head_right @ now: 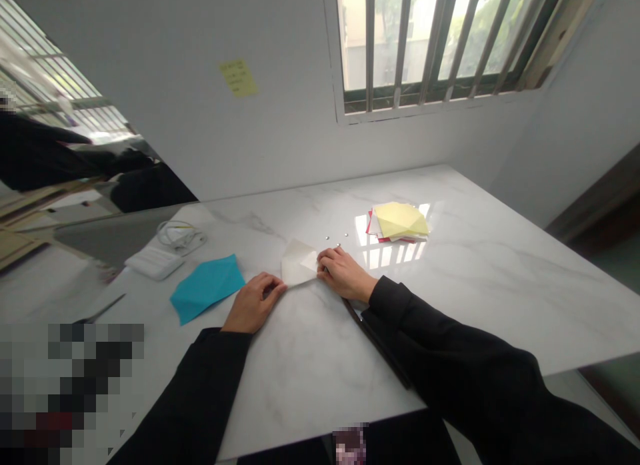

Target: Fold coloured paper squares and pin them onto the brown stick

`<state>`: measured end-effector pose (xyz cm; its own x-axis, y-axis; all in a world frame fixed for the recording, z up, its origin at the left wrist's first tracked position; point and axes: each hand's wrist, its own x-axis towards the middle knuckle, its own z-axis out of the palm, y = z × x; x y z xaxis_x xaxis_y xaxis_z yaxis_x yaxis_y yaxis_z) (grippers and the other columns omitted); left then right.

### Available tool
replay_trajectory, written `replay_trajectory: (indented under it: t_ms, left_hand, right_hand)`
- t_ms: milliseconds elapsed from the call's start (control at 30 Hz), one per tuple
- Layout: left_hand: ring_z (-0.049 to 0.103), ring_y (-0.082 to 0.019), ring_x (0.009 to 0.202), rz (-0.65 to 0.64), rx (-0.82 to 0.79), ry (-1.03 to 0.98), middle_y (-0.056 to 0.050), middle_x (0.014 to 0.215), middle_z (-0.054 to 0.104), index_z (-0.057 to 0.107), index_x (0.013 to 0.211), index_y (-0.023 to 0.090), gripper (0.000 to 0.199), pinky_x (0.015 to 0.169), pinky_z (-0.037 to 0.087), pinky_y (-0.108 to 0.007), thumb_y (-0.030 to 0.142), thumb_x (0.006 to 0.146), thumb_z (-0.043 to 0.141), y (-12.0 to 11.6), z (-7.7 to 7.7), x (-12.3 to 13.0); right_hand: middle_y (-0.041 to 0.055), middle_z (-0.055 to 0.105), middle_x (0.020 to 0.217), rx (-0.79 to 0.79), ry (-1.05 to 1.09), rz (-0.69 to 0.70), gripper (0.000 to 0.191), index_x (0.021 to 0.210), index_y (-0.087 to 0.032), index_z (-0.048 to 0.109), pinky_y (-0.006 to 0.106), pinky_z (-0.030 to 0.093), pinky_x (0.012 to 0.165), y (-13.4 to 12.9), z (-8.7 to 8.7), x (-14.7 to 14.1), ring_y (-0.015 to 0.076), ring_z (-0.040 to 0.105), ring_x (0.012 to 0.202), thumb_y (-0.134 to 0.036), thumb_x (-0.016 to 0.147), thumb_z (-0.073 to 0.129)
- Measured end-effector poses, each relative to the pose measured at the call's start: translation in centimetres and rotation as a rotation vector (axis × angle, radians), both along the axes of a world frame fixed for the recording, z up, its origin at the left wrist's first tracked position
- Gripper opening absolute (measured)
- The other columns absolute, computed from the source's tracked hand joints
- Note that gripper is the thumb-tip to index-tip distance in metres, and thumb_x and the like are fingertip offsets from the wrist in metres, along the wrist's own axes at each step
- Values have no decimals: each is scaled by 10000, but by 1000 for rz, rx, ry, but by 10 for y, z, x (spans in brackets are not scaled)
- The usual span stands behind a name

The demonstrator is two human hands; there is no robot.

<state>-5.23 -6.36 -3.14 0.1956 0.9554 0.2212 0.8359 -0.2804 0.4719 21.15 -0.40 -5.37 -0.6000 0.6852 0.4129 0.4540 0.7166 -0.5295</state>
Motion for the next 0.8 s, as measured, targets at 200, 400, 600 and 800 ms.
replay_trajectory:
  t_ms: [200,400,600,800]
  left_hand:
    - [605,-259,903,-6,24,69,-70,898,660,604,827,214,275,867,456,-396,411,995,511,0,-2,2]
    - [607,-263,904,-8,27,80,-71,900,659,588,831,218,268,865,457,-398,400,1003,494,0,-3,0]
    - [607,-246,902,-44,37,5,-60,919,658,604,865,220,267,852,460,-374,414,1008,486,0,-2,0]
    - [607,-237,869,-29,27,-21,-51,902,660,608,873,222,275,832,464,-363,438,997,493,0,-1,-2]
  right_hand:
    - [134,680,1247,21,-7,-19,95,926,-172,663,468,443,1087,-1,1,-2,261,569,1148,-169,998,602]
    - [111,711,1252,13,32,45,176,1057,-192,715,472,450,1091,6,-1,2,280,580,1193,-229,899,783]
    - [81,748,1141,40,50,95,54,899,-193,707,427,451,1074,10,1,3,244,628,1112,-181,917,757]
    - [66,746,1022,-28,86,37,113,1008,-199,715,387,496,995,2,7,2,235,624,1084,-137,913,722]
